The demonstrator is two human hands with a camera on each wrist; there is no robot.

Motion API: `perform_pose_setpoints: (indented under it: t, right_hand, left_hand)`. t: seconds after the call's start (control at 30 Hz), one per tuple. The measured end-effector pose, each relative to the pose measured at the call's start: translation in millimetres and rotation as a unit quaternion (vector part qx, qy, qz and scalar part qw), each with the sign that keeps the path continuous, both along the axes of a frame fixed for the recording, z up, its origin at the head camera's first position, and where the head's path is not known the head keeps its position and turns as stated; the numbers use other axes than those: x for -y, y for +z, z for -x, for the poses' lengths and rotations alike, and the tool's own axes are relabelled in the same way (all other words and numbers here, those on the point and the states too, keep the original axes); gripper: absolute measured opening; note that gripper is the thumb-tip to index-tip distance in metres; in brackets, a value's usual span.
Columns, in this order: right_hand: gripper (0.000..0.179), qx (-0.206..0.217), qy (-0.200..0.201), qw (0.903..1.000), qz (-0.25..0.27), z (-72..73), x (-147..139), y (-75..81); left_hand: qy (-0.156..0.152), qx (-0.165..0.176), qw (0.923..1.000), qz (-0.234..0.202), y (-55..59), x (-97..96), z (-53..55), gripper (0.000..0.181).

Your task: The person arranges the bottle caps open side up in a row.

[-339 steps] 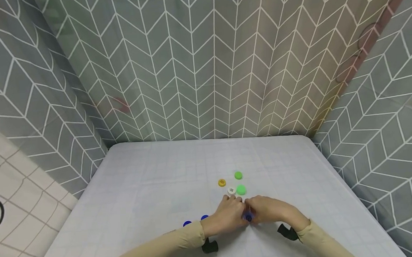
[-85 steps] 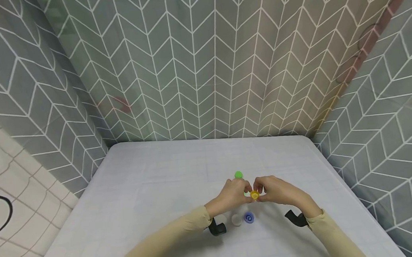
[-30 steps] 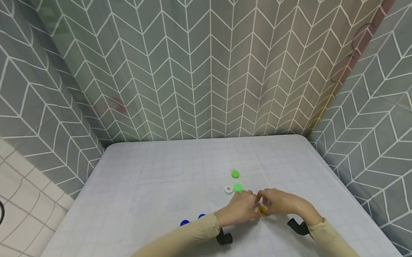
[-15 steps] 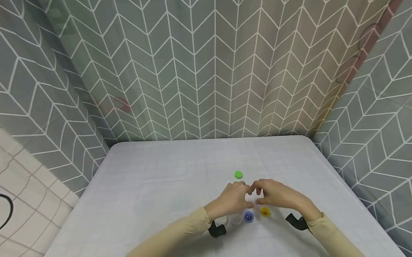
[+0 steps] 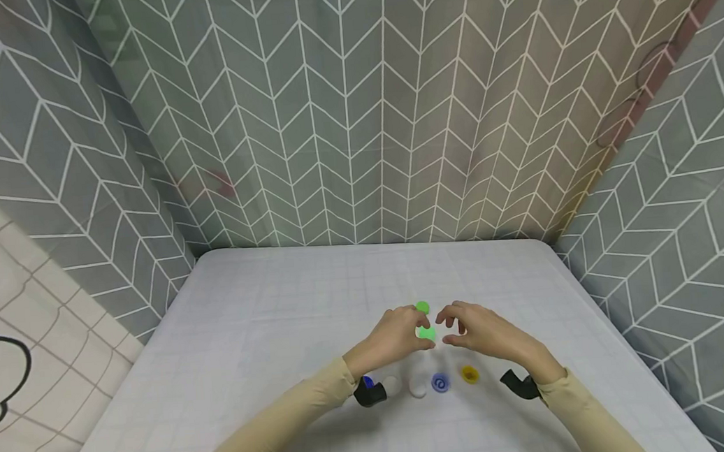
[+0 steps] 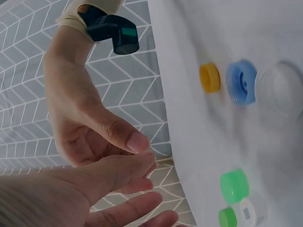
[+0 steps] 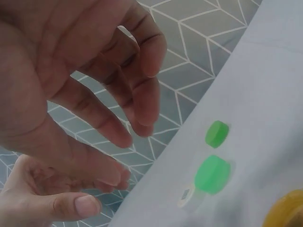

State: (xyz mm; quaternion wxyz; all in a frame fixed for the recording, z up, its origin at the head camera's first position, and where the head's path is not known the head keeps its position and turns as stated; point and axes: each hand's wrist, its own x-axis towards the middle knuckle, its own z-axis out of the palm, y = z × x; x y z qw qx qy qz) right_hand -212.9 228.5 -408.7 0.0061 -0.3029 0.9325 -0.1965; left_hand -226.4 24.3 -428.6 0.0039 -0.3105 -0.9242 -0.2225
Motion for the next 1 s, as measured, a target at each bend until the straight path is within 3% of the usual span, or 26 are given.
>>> perform_pose_setpoints:
  t: [0.4,1.0]
  right_hand:
    - [0.031,-0.045,-0.029,0.9984,0.018,6.8,4.7,3.0]
    - [0.052,-0.044,-0.031,0.9986,-0.003,33.4,21.0,13.2]
  left_hand:
    - [0.027,-0.005,0.9996,-0.01,8.5,15.6,9.4,0.033]
    - [0.069,-0.035,0.997,0.001,13.2,27.7,39.4,0.033]
